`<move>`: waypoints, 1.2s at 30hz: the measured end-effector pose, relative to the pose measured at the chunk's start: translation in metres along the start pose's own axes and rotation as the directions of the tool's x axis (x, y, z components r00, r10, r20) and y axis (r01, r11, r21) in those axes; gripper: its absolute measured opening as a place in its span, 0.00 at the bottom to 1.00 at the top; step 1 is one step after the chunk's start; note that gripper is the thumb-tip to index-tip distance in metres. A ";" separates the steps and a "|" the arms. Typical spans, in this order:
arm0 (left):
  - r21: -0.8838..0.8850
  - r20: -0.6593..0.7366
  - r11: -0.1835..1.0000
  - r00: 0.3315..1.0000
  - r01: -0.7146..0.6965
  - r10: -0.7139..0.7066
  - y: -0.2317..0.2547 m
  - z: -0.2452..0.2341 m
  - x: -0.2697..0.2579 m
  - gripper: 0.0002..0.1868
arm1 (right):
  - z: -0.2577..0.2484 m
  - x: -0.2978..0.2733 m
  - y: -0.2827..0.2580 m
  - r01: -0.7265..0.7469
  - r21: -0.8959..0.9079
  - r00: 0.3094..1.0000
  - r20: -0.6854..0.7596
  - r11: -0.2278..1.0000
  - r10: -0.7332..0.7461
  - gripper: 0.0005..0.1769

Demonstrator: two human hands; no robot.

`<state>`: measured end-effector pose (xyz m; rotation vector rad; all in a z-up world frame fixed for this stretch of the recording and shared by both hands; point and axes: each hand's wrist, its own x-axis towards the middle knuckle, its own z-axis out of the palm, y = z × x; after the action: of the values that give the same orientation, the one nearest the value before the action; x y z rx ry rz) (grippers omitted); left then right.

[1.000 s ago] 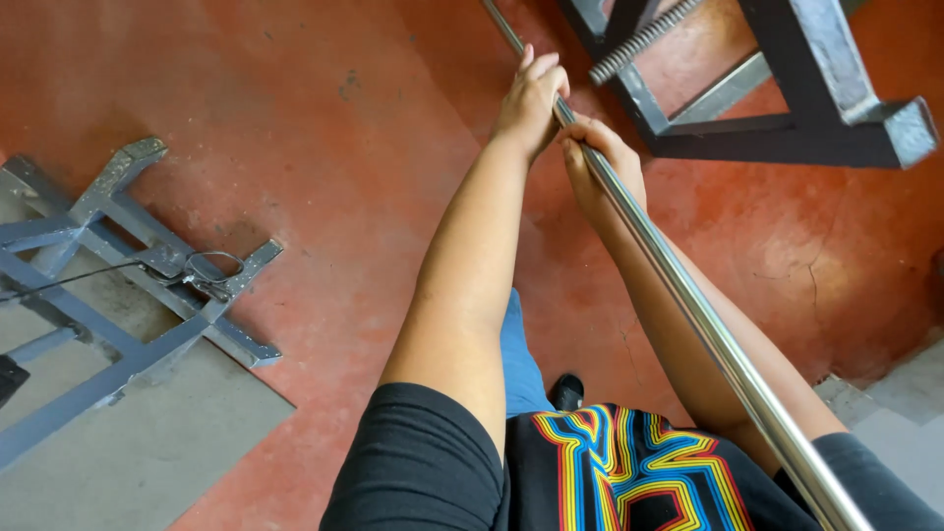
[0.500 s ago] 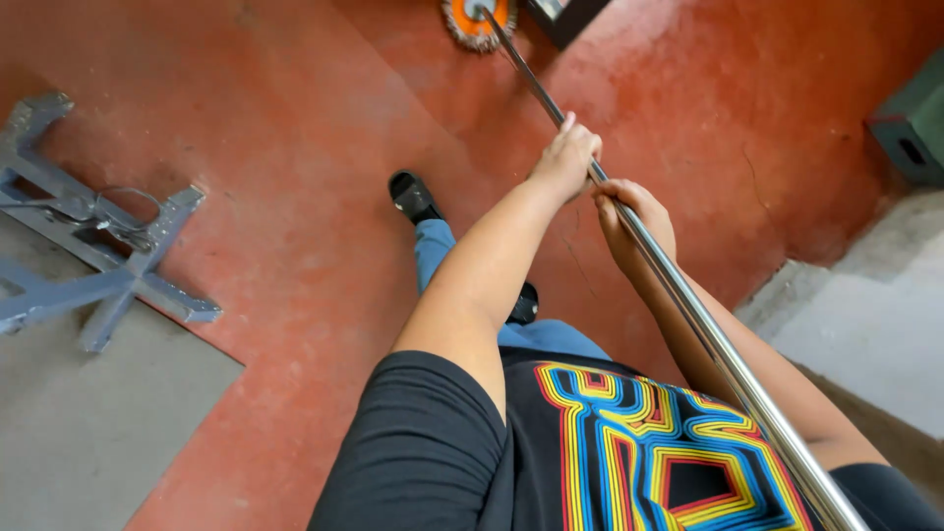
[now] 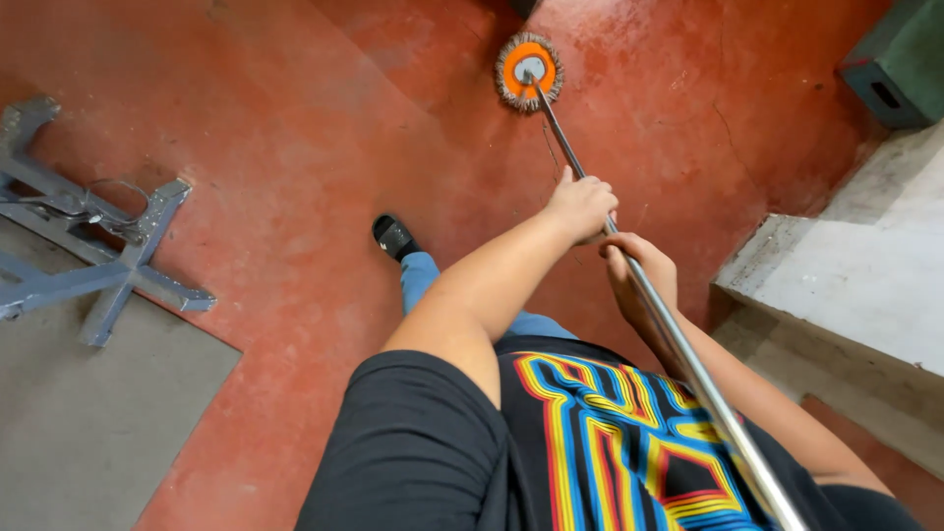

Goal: Mopping a gym floor using a spin mop.

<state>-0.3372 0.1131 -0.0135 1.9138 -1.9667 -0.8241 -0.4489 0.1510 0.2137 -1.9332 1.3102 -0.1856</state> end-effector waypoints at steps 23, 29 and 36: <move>-0.302 -0.327 0.838 0.776 0.454 -0.539 -0.379 -0.279 -0.199 0.07 | 0.303 0.193 -0.328 0.672 0.143 0.677 0.280 0.726 -0.681 0.03; -0.400 -0.313 0.797 0.751 0.452 -0.582 -0.446 -0.308 -0.160 0.07 | 0.324 0.253 -0.372 0.620 0.211 0.695 0.299 0.755 -0.654 0.04; -0.488 -0.451 0.780 0.652 0.391 -0.609 -0.553 -0.412 -0.118 0.07 | 0.376 0.394 -0.443 0.692 0.202 0.627 0.307 0.693 -0.716 0.02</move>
<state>0.3595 0.1644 0.0237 2.1666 -0.8416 -0.5348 0.2459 0.0881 0.1369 -2.2025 0.2326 -0.2337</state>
